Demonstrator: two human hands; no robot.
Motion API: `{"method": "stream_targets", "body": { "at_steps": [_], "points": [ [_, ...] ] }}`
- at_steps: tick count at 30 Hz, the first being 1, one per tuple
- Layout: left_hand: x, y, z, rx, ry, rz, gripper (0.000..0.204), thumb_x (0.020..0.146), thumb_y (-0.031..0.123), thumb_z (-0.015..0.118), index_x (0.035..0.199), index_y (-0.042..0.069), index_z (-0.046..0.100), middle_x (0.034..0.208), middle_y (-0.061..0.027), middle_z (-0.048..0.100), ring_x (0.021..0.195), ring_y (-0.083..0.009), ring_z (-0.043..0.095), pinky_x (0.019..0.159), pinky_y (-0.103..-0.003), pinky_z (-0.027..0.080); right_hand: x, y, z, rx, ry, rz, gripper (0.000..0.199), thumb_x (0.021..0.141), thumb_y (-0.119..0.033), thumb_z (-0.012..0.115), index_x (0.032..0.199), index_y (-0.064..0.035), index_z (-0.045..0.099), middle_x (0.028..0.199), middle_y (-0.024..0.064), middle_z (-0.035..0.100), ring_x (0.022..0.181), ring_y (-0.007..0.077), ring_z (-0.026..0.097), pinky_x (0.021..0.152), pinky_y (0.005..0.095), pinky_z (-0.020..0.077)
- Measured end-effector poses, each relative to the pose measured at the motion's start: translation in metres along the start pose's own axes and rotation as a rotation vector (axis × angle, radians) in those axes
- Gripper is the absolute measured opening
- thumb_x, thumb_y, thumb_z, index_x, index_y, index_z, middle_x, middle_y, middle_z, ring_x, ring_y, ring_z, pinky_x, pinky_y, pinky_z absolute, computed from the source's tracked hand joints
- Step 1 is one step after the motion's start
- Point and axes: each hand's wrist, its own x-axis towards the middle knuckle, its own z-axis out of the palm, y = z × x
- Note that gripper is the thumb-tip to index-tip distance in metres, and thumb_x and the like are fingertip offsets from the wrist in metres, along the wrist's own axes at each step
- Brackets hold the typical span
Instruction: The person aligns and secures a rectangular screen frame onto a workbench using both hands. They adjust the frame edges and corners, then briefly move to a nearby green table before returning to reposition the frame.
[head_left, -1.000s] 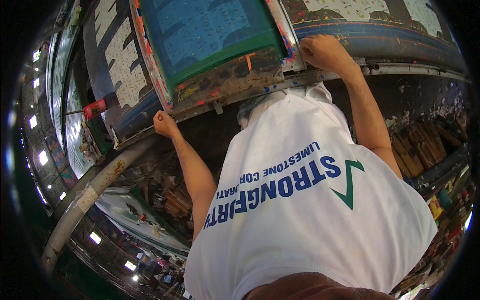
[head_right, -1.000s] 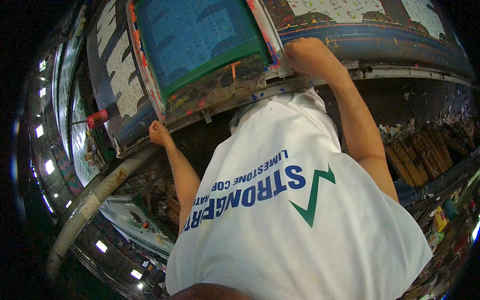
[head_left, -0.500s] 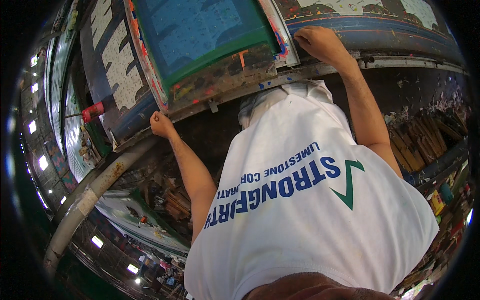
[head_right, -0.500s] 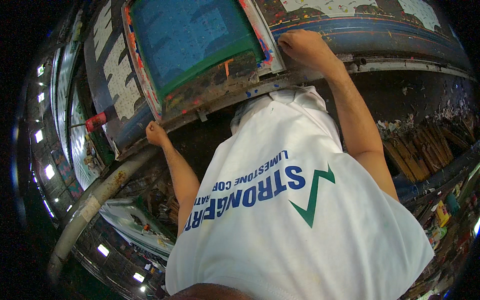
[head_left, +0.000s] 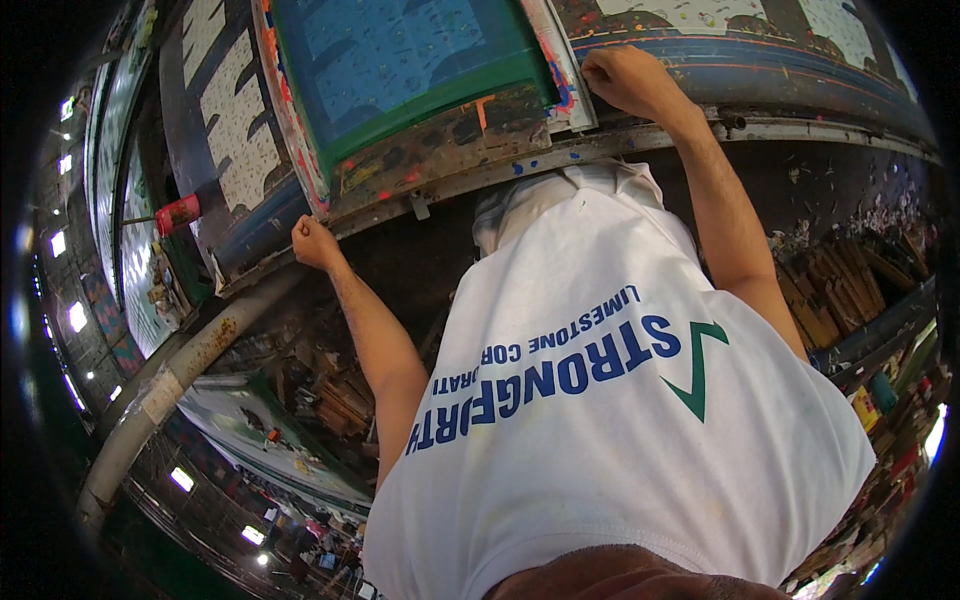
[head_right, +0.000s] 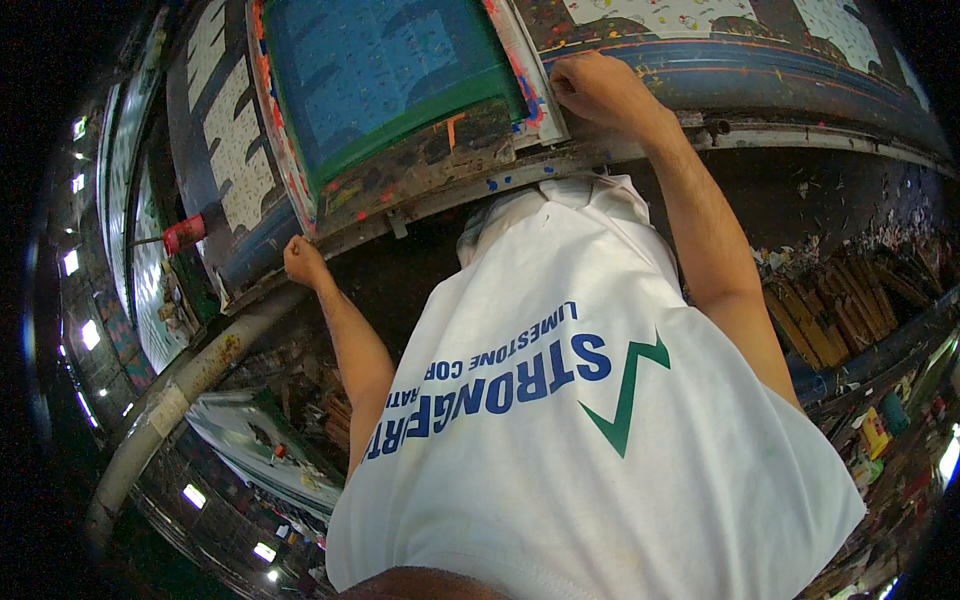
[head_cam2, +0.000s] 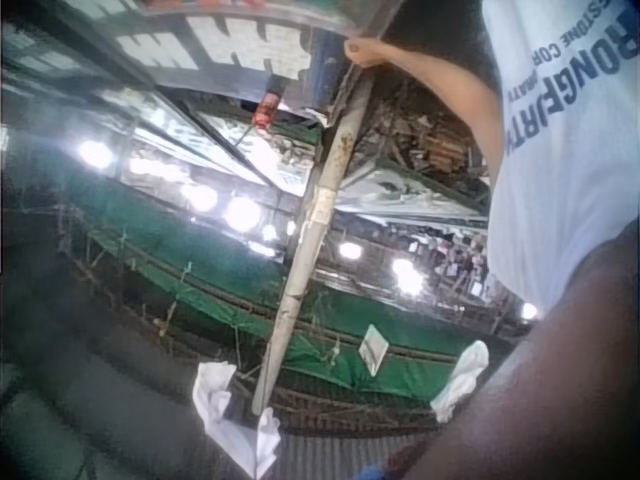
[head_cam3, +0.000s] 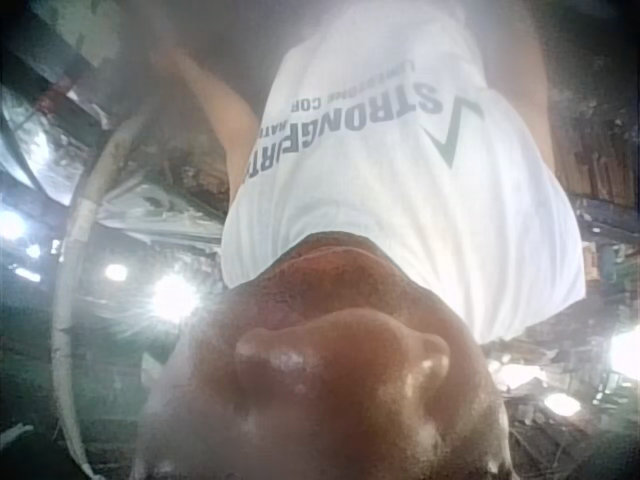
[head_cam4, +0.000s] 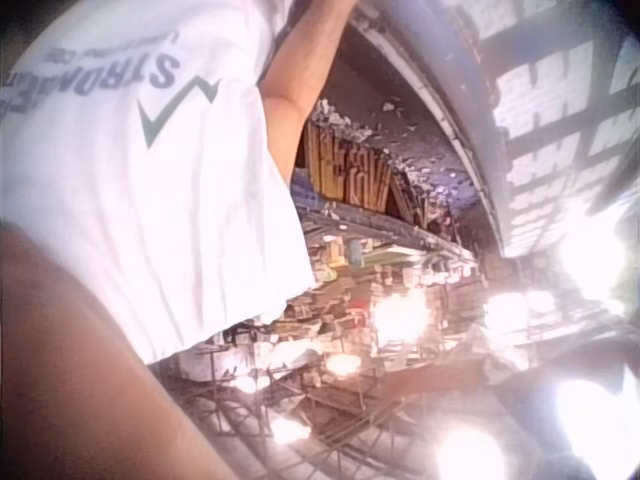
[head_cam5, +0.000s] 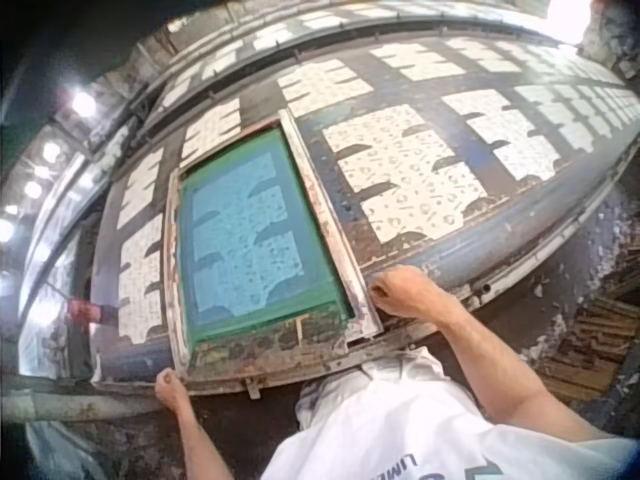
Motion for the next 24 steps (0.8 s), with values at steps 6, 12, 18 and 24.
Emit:
{"method": "stream_targets", "body": {
  "at_steps": [6, 12, 18, 24],
  "points": [
    [-0.001, 0.000, 0.001, -0.003, 0.009, -0.001, 0.033, 0.094, 0.031, 0.070, 0.101, 0.001, 0.081, 0.094, -0.0129, 0.080, 0.085, -0.0286, 0.076, 0.081, -0.042, 0.057, 0.001, -0.005, -0.002, 0.000, -0.013, 0.006, 0.015, 0.091, -0.018, 0.069, 0.095, -0.0045, 0.068, 0.088, 0.0172, 0.072, 0.086, 0.0404, 0.071, 0.075, 0.0497, 0.0551],
    [-0.002, 0.001, -0.001, -0.015, 0.008, -0.004, 0.032, 0.093, 0.031, 0.071, 0.101, 0.001, 0.081, 0.094, -0.0125, 0.080, 0.085, -0.0295, 0.076, 0.080, -0.042, 0.057, -0.015, -0.009, -0.004, 0.104, 0.067, 0.020, 0.018, 0.092, -0.019, 0.068, 0.099, -0.0033, 0.071, 0.091, 0.0175, 0.073, 0.087, 0.0403, 0.071, 0.077, 0.0491, 0.0561],
    [-0.001, 0.003, -0.002, 0.013, -0.004, -0.018, 0.033, 0.093, 0.032, 0.070, 0.102, 0.002, 0.081, 0.095, -0.0129, 0.081, 0.086, -0.0311, 0.076, 0.081, -0.043, 0.057, -0.015, -0.005, 0.001, 0.173, 0.139, 0.029, 0.021, 0.100, -0.021, 0.070, 0.109, -0.0028, 0.075, 0.094, 0.0178, 0.076, 0.084, 0.0371, 0.073, 0.073, 0.0443, 0.0558],
    [-0.006, 0.013, -0.006, 0.003, -0.003, -0.026, 0.035, 0.093, 0.033, 0.070, 0.105, 0.003, 0.082, 0.099, -0.0145, 0.081, 0.090, -0.0328, 0.076, 0.084, -0.044, 0.057, -0.008, -0.005, 0.006, 0.142, 0.098, 0.078, 0.021, 0.099, -0.020, 0.071, 0.106, -0.0015, 0.078, 0.090, 0.0181, 0.077, 0.079, 0.0370, 0.073, 0.072, 0.0438, 0.0572]
  ]
}}
